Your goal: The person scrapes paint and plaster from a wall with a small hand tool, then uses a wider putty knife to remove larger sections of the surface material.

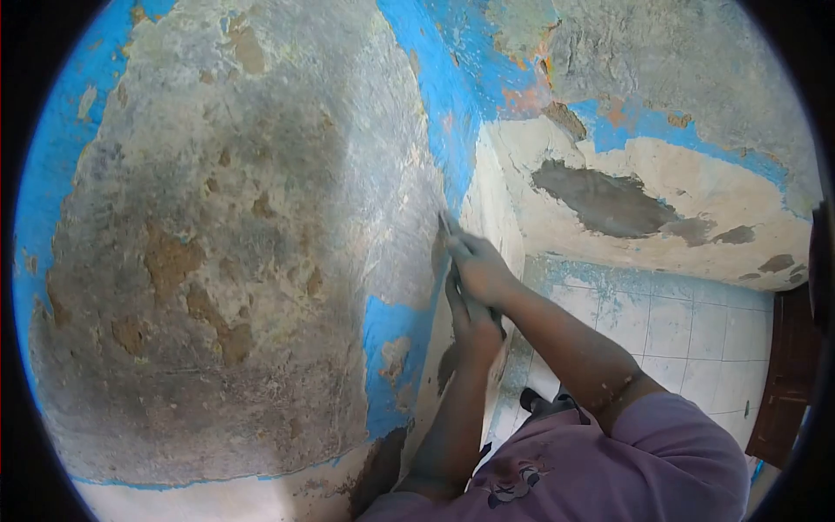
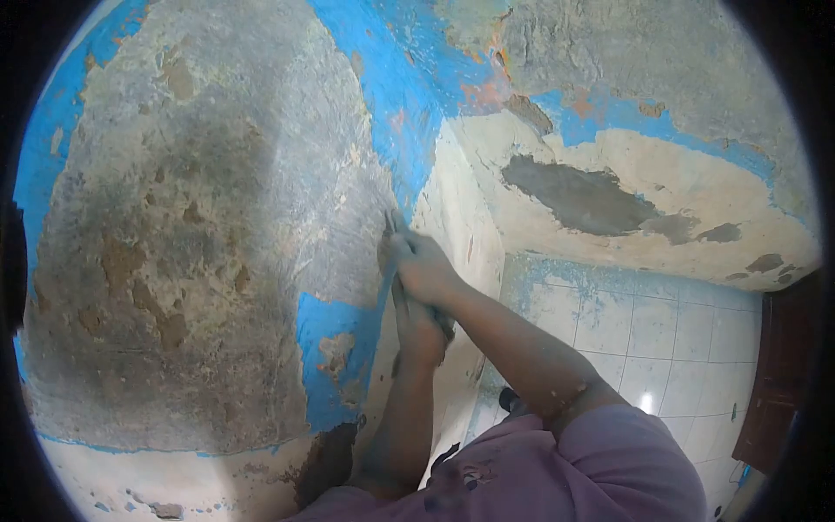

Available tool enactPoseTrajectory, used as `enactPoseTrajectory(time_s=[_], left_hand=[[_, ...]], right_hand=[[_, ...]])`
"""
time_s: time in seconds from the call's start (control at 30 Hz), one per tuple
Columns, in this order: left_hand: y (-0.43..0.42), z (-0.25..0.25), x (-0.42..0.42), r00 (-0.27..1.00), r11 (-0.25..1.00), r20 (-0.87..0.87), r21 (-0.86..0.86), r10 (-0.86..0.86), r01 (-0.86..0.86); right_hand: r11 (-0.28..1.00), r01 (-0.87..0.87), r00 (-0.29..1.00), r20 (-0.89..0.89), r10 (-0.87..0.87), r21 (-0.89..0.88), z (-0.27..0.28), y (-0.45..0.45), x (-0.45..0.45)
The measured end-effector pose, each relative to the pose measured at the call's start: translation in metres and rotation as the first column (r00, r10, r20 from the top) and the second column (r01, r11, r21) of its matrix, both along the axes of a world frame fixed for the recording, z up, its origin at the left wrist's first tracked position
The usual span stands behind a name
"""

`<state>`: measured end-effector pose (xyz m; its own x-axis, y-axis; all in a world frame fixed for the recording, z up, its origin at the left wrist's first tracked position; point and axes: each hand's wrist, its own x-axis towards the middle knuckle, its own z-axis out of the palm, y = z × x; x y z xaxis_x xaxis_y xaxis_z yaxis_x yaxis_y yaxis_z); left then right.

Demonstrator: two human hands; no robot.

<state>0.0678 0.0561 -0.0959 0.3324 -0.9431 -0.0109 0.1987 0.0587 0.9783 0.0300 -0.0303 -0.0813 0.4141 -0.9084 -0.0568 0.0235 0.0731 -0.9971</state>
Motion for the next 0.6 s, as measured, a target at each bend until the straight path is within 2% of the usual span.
enactPoseTrajectory(time_s=[0.07, 0.1, 0.13, 0.17, 0.2, 0.27, 0.33, 0.37, 0.4, 0.43, 0.47, 0.5, 0.53, 0.6], left_hand=[[-0.014, 0.006, 0.011, 1.000, 1.000, -0.007, -0.008, -0.011, 0.011], [-0.019, 0.011, 0.015, 0.996, 0.990, 0.035, 0.120, -0.081, 0.076], [-0.026, 0.018, 0.017, 0.985, 0.961, 0.072, 0.241, -0.159, 0.138], [-0.019, 0.018, 0.003, 0.995, 0.990, 0.084, 0.132, -0.062, 0.051], [-0.011, 0.012, -0.005, 0.994, 0.991, 0.089, 0.122, -0.066, 0.055], [-0.005, 0.002, -0.010, 0.999, 0.998, 0.048, -0.064, 0.017, -0.014], [-0.016, 0.019, 0.002, 0.998, 0.998, 0.038, -0.015, 0.056, -0.055], [-0.024, 0.027, 0.016, 0.996, 0.972, 0.032, 0.225, -0.079, 0.070], [-0.031, 0.032, 0.022, 0.978, 0.878, -0.006, 0.440, -0.208, 0.189], [-0.028, 0.029, 0.016, 0.979, 0.881, -0.007, 0.435, -0.204, 0.187], [-0.021, 0.021, 0.002, 0.991, 0.950, 0.011, 0.287, -0.133, 0.124], [-0.014, 0.012, -0.011, 0.998, 0.990, 0.019, 0.130, -0.062, 0.059], [-0.011, 0.010, -0.016, 1.000, 1.000, 0.017, -0.029, 0.009, -0.009], [-0.014, 0.009, -0.012, 1.000, 0.999, -0.018, 0.032, 0.002, -0.002]], right_hand=[[0.989, 0.151, 0.989, 0.008, -0.151, -0.007, -0.005, -0.019, 0.009], [0.981, 0.101, 0.994, 0.021, -0.106, 0.165, 0.012, -0.021, 0.003], [0.983, 0.101, 0.994, 0.026, -0.106, 0.154, 0.012, -0.021, -0.001], [0.993, 0.041, 0.999, 0.026, -0.044, 0.109, 0.007, -0.015, -0.009], [0.998, -0.018, 1.000, 0.025, 0.016, 0.066, 0.003, -0.008, -0.012], [0.999, -0.013, 0.998, 0.062, 0.011, 0.042, 0.015, -0.002, -0.011], [0.998, 0.064, 0.998, -0.002, -0.064, 0.003, 0.015, -0.008, -0.003], [0.998, 0.057, 0.998, -0.007, -0.057, 0.011, 0.014, -0.008, -0.004], [0.999, 0.039, 0.999, -0.013, -0.038, 0.038, 0.015, -0.013, -0.006], [0.998, 0.023, 1.000, -0.017, -0.022, 0.062, 0.016, -0.018, -0.009], [0.997, 0.013, 1.000, -0.019, -0.011, 0.082, 0.018, -0.024, -0.013], [1.000, -0.002, 1.000, 0.016, 0.003, -0.027, 0.009, -0.015, -0.017], [0.999, 0.003, 1.000, 0.021, -0.002, -0.036, 0.006, -0.013, -0.014], [0.984, 0.082, 0.997, 0.006, -0.082, -0.159, 0.006, -0.010, -0.006]])
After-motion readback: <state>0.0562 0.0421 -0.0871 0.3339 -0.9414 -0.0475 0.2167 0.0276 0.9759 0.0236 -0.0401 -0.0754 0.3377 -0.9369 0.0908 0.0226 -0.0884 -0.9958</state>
